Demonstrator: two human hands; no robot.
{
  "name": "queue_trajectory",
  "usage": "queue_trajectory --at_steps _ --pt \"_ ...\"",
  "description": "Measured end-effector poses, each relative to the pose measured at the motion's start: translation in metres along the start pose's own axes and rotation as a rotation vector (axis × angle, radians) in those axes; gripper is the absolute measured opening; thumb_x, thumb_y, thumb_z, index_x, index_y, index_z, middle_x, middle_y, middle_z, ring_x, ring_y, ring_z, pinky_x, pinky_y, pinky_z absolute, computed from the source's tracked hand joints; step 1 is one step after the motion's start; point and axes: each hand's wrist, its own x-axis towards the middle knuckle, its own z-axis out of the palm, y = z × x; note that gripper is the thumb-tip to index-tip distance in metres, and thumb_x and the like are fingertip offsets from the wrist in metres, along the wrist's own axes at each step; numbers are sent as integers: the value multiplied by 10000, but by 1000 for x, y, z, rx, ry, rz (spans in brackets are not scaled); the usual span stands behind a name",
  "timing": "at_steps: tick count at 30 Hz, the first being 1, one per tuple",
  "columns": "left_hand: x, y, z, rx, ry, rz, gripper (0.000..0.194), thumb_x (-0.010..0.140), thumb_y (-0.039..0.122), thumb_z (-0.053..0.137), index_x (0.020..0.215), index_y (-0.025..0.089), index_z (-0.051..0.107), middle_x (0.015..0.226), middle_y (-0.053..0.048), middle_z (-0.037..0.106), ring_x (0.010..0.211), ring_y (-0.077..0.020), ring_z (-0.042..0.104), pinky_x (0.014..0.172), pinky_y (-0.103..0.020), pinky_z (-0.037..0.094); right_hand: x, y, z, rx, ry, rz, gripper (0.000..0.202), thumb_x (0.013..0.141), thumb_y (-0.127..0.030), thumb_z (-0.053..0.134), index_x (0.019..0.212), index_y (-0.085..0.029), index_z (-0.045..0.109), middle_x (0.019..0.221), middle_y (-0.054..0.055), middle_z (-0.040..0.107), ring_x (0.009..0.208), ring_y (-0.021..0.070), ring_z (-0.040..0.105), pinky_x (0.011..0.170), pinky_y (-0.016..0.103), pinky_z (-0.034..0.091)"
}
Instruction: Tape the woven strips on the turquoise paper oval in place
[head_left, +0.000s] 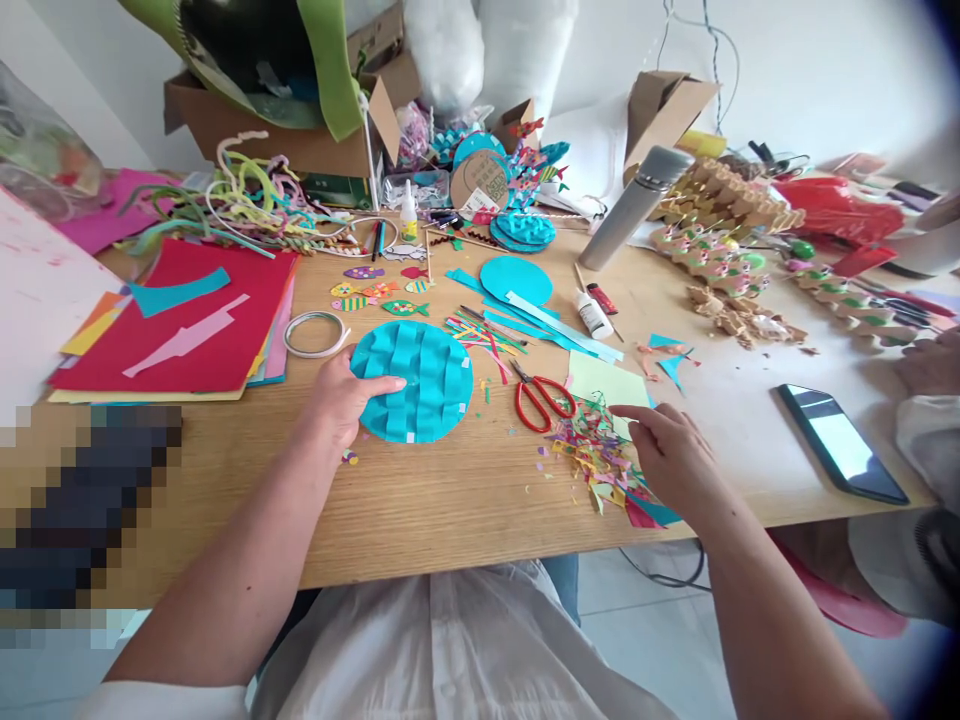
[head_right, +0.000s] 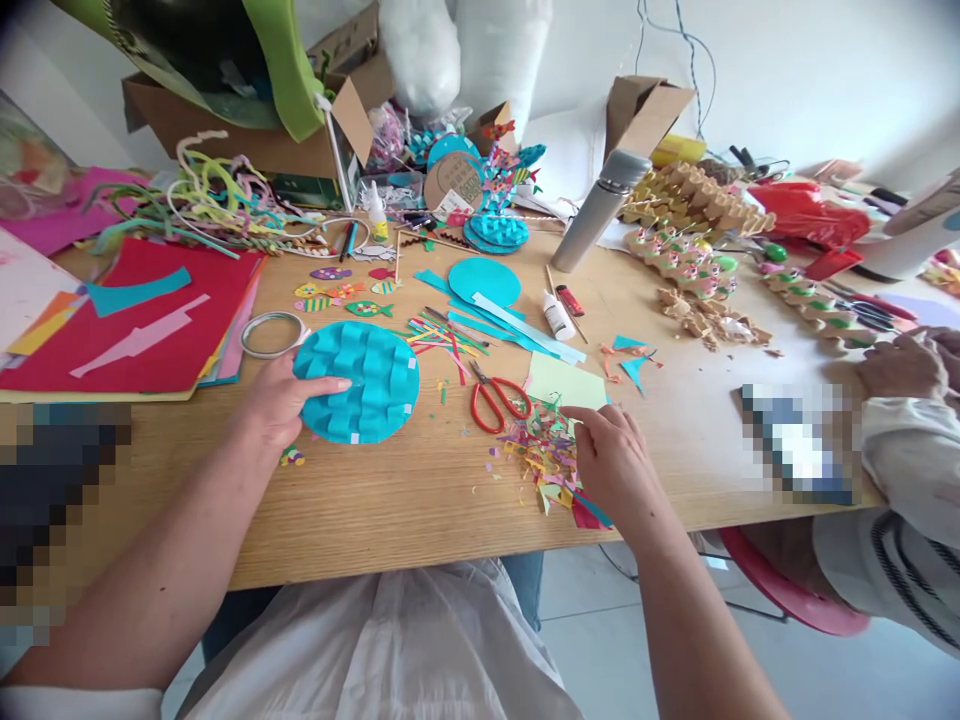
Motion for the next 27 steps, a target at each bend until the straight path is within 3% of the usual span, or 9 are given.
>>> queue_trajectory --at_steps 3,6,11,14,17,23,27 --pt "-2 0 1 -10 -11 7 602 410 148 845 979 193 655 880 -42 737 765 -243 703 644 -377 592 9 -20 -3 86 27 24 254 870 -296 502 1045 -223 671 664 10 533 658 202 532 662 353 420" --pt "-3 1 2 -43 -37 11 607 409 136 833 986 190 654 884 -45 739 768 -250 701 651 -397 593 25 -58 -1 225 34 36 150 860 -320 561 903 -226 669 748 34 613 686 195 554 634 334 422" --pt "-1 1 1 -56 0 22 601 407 118 825 981 179 656 902 -58 744 805 -260 704 711 -431 593 58 -137 12 435 -6 -178 139 884 -269 553 799 -211 646 763 35 618 750 188 567 670 324 436" --pt "2 0 -3 -68 20 24 587 397 117 836 954 176 659 909 -64 747 821 -265 709 734 -436 592 75 -167 22 542 -14 -249 144 895 -259 550 808 -206 652 769 36 622 793 192 581 714 336 452" --pt "5 -1 -7 -100 26 46 565 394 126 851 927 177 670 892 -53 752 805 -249 712 764 -425 590 85 -175 35 691 12 -185 126 886 -278 575 825 -211 662 820 35 659 801 186 598 757 351 462" --pt "7 2 -10 -133 31 60 520 397 134 866 887 182 699 853 -31 760 789 -236 717 776 -409 588 88 -159 55 1009 65 130 199 811 -415 672 811 -217 656 801 22 679 753 172 601 703 318 472" --pt "6 4 -9 -159 22 42 522 388 135 871 880 187 704 843 -24 763 793 -236 721 769 -399 589 89 -154 60 1101 -12 162 248 758 -459 718 778 -218 662 769 12 657 732 161 586 670 300 468"
